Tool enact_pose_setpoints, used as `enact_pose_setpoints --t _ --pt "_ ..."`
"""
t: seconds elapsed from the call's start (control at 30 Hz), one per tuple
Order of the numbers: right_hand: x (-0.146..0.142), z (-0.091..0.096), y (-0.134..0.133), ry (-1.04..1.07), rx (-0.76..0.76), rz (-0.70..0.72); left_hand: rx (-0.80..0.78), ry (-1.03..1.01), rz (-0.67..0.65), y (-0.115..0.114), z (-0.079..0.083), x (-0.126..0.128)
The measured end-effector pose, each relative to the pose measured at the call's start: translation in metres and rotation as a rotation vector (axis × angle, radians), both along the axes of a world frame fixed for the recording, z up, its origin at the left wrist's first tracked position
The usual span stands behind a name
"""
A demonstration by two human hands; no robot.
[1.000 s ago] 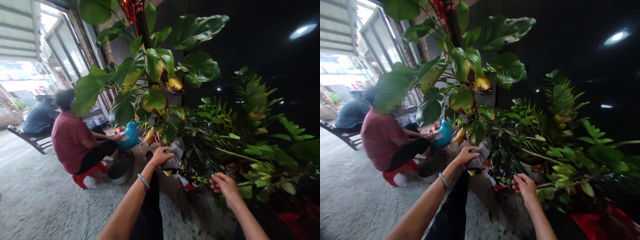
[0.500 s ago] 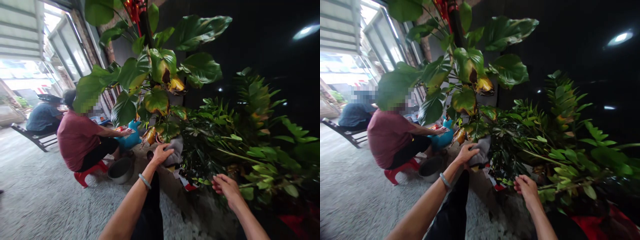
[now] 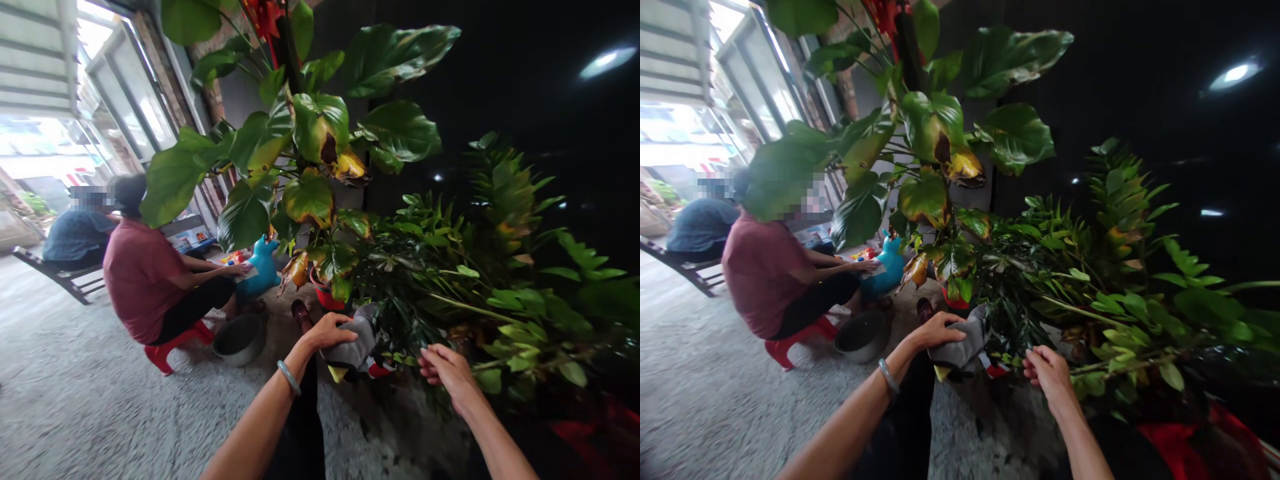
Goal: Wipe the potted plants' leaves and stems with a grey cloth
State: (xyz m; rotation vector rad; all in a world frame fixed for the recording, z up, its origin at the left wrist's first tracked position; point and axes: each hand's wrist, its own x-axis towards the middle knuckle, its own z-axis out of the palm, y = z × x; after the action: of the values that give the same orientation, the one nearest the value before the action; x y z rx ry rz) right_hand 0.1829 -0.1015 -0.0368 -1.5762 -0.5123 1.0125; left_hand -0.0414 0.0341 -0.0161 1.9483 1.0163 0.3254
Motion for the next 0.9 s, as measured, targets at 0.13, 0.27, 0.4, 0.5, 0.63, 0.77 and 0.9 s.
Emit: enact_pose_setpoints --t 0.13,0.27,0.4,0.5,0.63,0.77,0.9 --pt "0.001 -0.003 0.002 0.005 -0.001 0.009 -0.039 -0.082 -0.026 -0.009 0.01 0.009" --pt "0.002 -0.007 0.003 0.014 0.013 -0.007 -0.011 -0.127 -0.042 -0.009 0.023 0.015" --pt "0.003 -0.01 0.004 0.035 0.048 -0.087 0.197 -0.125 0.252 0.004 0.034 0.008" --pt "0.003 -0.01 0.006 0.064 0.09 -0.172 0.342 -0.328 0.483 0.011 0.047 0.005" --pt "0.002 -0.009 0.011 0.106 0.129 -0.242 0.39 -0.43 0.493 0.013 0.053 0.017" --pt "-0.002 -0.011 0.015 0.132 0.128 -0.238 0.254 -0.253 0.361 0.006 0.032 0.029" --pt "-0.003 -0.016 0.014 0.147 0.13 -0.216 0.147 -0.261 0.193 -0.002 0.024 0.027"
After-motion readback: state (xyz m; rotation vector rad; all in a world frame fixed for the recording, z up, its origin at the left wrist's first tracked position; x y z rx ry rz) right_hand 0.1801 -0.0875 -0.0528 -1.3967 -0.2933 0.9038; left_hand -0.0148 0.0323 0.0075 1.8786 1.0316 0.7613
